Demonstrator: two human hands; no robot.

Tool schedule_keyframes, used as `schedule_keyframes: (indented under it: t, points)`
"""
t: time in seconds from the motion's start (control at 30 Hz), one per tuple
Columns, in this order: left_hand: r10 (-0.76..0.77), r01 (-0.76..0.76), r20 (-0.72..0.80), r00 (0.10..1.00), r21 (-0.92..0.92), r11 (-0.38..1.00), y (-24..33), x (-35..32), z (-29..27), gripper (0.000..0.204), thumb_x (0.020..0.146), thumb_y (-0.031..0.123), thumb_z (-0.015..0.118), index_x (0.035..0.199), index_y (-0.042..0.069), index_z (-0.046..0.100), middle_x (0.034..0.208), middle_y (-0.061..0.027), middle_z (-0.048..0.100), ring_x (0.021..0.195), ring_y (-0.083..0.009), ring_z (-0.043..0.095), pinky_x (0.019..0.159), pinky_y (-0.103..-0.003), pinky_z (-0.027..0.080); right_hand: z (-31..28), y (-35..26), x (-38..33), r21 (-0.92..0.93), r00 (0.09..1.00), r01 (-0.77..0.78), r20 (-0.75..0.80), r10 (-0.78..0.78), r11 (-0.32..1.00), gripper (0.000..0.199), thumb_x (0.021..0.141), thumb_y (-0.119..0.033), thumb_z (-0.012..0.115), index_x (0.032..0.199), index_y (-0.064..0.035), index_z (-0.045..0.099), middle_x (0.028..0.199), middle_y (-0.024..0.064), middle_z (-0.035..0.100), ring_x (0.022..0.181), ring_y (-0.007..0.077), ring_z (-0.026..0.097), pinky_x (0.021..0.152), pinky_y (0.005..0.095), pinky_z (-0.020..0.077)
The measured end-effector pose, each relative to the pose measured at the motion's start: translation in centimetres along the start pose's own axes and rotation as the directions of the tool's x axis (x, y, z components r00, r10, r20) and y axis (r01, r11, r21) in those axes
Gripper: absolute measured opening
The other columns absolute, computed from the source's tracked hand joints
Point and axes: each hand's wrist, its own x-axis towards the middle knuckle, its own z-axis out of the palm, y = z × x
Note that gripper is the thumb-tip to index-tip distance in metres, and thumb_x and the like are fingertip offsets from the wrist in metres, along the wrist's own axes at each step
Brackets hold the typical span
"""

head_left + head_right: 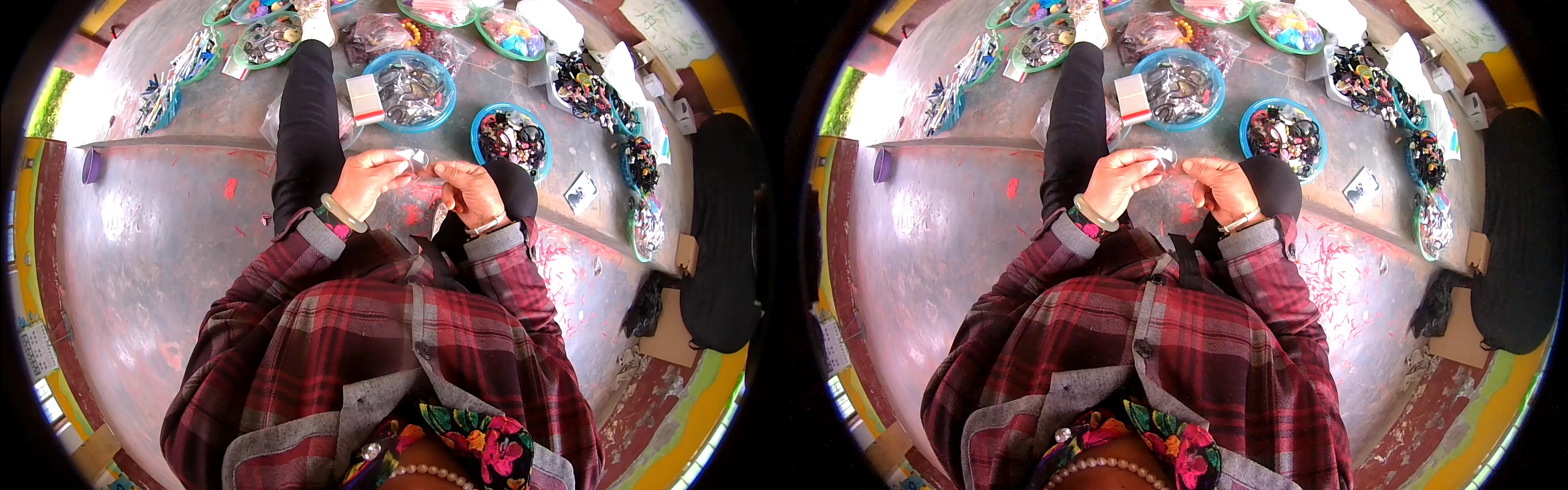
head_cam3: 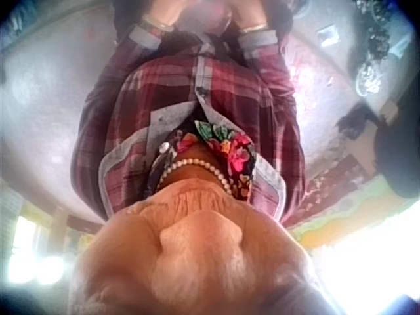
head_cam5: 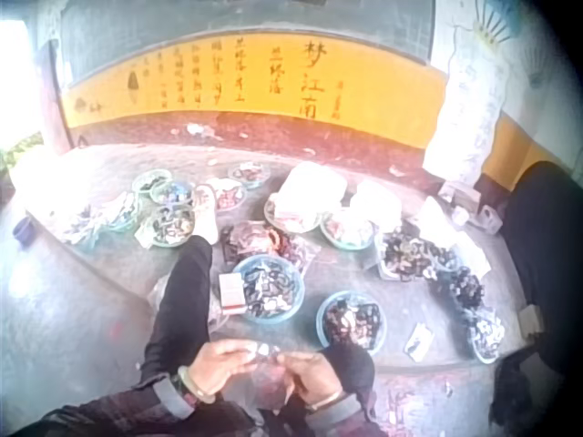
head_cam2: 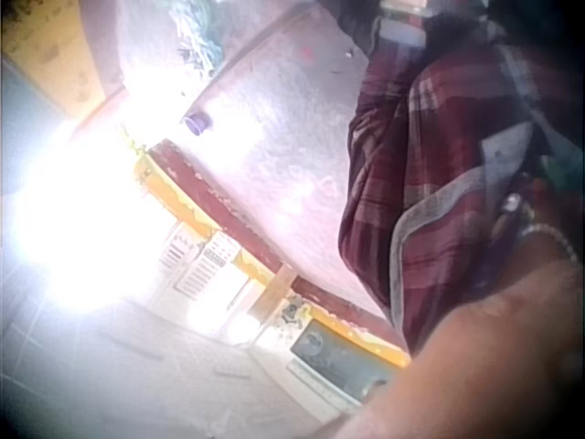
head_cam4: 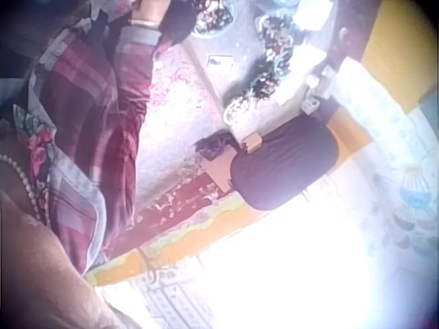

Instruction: The person sits on the floor and packs small hair accessories into clear plastic bags. They pick up items from blue bowls, place them into bags, and seal them. The person handles hair ties and clips one by one, organizing them into individual packages.

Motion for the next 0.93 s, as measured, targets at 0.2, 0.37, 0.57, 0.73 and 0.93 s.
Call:
schedule_keyframes:
  t: [0.2,0.37,0.57,0.73,0.93]
  points:
    - [-0.025,0.029,-0.025,0.999,0.181,0.983,0.5,-0.2,0.3,0.028,0.090,0.019,0.052,0.108,-0.002,0.056,0.099,-0.0108,0.061,0.086,-0.0182,0.061,0.075,-0.029,0.051,1.0,-0.3,-0.3,-0.008,0.999,-0.017,-0.028,0.017,1.000,0.018,0.084,-0.018,0.059,0.091,-0.0017,0.065,0.081,0.0081,0.066,0.039,0.0072,0.048,0.034,0.0190,0.0324]
    - [-0.013,0.010,0.013,1.000,0.232,0.973,1.2,-0.7,1.2,0.030,0.090,0.022,0.052,0.108,0.000,0.057,0.098,-0.0090,0.061,0.085,-0.0151,0.061,0.071,-0.027,0.050,-0.1,0.1,0.1,-0.046,0.995,-0.082,0.046,0.085,0.996,0.021,0.085,-0.019,0.058,0.096,-0.0015,0.064,0.082,0.0085,0.066,0.041,0.0075,0.048,0.035,0.0195,0.0331]
    - [-0.034,0.036,-0.020,0.999,0.131,0.991,0.5,-0.7,1.0,0.032,0.089,0.021,0.054,0.108,-0.004,0.056,0.099,-0.0099,0.060,0.090,-0.0148,0.059,0.073,-0.026,0.050,0.5,0.0,0.1,0.042,1.000,-0.014,-0.015,0.014,0.999,0.022,0.085,-0.021,0.058,0.093,-0.0011,0.064,0.084,0.0105,0.067,0.042,0.0078,0.049,0.036,0.0195,0.0342]
    - [-0.052,0.052,0.029,0.998,0.022,0.998,0.5,-0.4,0.7,0.030,0.091,0.020,0.049,0.109,-0.004,0.055,0.107,-0.0097,0.058,0.094,-0.0168,0.057,0.081,-0.029,0.048,0.5,-0.2,-0.1,0.011,0.999,-0.045,0.019,0.045,0.999,0.024,0.085,-0.024,0.058,0.091,-0.0006,0.063,0.086,0.0114,0.066,0.043,0.0089,0.051,0.036,0.0198,0.0352]
    - [-0.078,0.070,0.097,0.992,0.084,0.994,0.5,-0.5,0.6,0.030,0.091,0.020,0.049,0.113,0.001,0.055,0.109,-0.0075,0.057,0.100,-0.0193,0.056,0.086,-0.031,0.046,0.6,-0.6,-0.3,-0.061,0.989,-0.108,0.094,0.114,0.992,0.037,0.083,-0.025,0.060,0.108,0.0026,0.057,0.096,0.0123,0.065,0.050,0.0098,0.056,0.038,0.0174,0.0369]
